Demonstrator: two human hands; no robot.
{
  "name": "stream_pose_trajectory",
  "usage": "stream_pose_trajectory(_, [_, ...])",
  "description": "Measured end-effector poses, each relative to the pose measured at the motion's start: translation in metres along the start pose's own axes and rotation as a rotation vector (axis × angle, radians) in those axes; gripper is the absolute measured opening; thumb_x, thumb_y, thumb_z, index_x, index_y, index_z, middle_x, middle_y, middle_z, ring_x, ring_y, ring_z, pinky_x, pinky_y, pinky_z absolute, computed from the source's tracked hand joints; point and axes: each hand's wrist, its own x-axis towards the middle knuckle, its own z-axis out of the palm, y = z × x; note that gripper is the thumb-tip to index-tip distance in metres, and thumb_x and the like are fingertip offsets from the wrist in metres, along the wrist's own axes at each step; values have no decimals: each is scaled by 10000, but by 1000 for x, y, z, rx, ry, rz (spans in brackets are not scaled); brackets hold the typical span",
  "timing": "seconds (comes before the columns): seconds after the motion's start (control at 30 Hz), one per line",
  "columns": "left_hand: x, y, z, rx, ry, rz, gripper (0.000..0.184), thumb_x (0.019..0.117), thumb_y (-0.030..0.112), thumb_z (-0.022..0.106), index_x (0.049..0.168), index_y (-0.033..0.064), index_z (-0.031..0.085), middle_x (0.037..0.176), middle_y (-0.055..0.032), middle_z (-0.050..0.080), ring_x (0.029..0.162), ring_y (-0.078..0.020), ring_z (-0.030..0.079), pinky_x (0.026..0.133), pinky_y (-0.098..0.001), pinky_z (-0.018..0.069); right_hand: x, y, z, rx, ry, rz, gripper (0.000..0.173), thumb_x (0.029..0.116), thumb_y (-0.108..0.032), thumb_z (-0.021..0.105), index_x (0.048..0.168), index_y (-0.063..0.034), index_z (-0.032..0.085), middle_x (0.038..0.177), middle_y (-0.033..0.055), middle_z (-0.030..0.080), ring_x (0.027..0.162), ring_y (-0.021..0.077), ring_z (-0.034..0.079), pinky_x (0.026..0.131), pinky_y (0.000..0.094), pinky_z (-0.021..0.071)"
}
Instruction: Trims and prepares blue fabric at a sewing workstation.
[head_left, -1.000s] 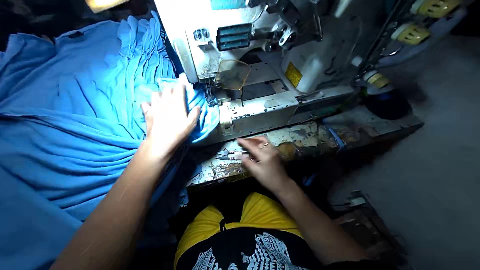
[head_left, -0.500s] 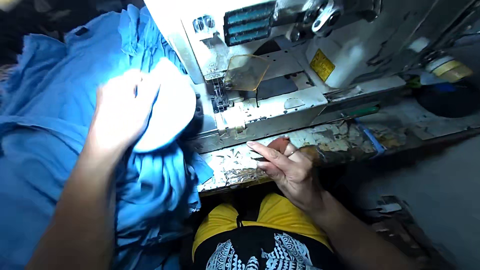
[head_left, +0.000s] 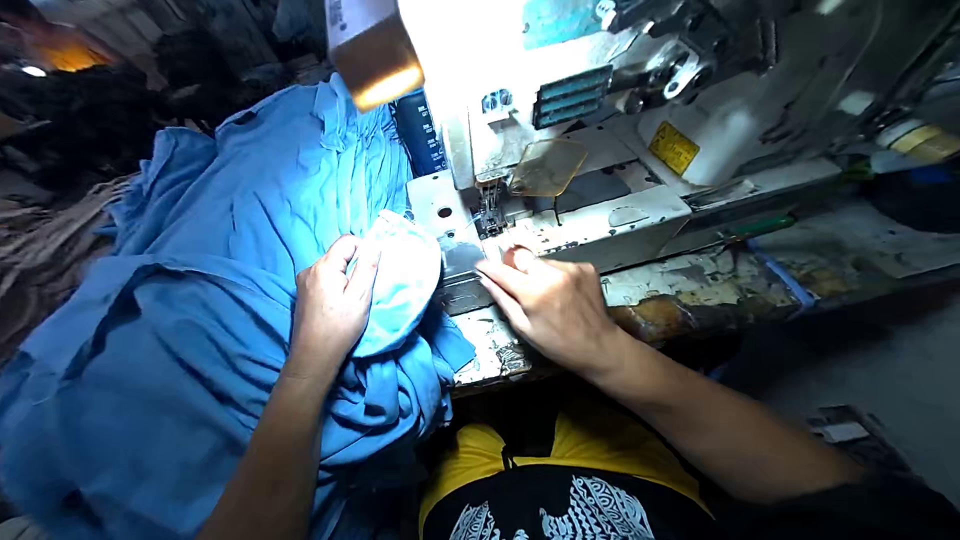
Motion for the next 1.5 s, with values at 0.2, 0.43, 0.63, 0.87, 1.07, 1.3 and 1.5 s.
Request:
stream_pose_trajectory(0.2, [-17, 12, 8, -256, 90, 30, 179, 1041, 240, 560, 964, 100, 641, 895, -5, 594, 777, -43, 572, 696, -230, 475, -40, 11, 0, 651, -177, 346, 522, 909, -412, 726, 1296, -62, 710, 1051, 105, 724, 842, 166, 647, 748, 345, 534])
stream_pose_trajectory(0.43, [-48, 46, -26, -875, -522, 154, 920, 736, 36, 724, 1536, 257, 325, 1292, 59, 652, 1044, -79, 692, 797, -228, 613, -8, -37, -14, 1965, -91, 467, 160, 1027, -83, 564, 994, -78, 720, 646, -25, 623, 471, -38, 465, 456, 119, 391])
stream_pose_trajectory(0.63, [-51, 65, -7, -429, 0, 238, 202, 856, 20, 713, 1052, 45, 676, 979, 36, 677, 893, 51, 636, 793, -127, 529, -51, -42, -13, 1502, 101, 501, 419, 922, -453, 720, 1222, -193, 586, 1027, -115, 644, 594, -81, 467, 521, 102, 418])
stream_pose_trajectory(0.87, [-31, 70, -19, -262, 158, 303, 234, 893, 131, 724, 1077, 11, 646, 972, -34, 658, 908, 2, 626, 828, -182, 509, -13, -53, -11, 1780, 85, 766, 318, 951, 13, 617, 1224, -143, 568, 725, -18, 595, 482, -11, 440, 446, 136, 369])
stream_pose_trajectory(1.07, [-11, 55, -116, -94, 214, 362, 277, 875, 261, 761, 1025, 41, 683, 910, 41, 678, 822, 81, 607, 773, -148, 522, 33, -37, -52, 2120, -27, 559, 216, 1029, -131, 529, 945, -156, 727, 606, -54, 621, 457, -36, 496, 455, 113, 411])
stream_pose_trajectory(1.3, [-80, -80, -184, 84, 398, 57, 386, 963, 374, 704, 1101, 15, 670, 969, -49, 686, 866, -79, 662, 813, -319, 570, 4, -5, -41, 1738, 53, 734, 212, 1051, -96, 469, 980, -144, 663, 615, -54, 562, 439, -28, 410, 421, 123, 355])
stream_pose_trajectory(1.5, [-127, -103, -140, 242, 154, -140, 553, 960, 270, 660, 1394, -42, 516, 1411, -310, 510, 1292, -413, 519, 1071, -558, 425, -44, -13, 8, 1677, -206, 893, 117, 1086, -122, 464, 1088, -79, 573, 667, 3, 589, 442, 13, 476, 421, 142, 421])
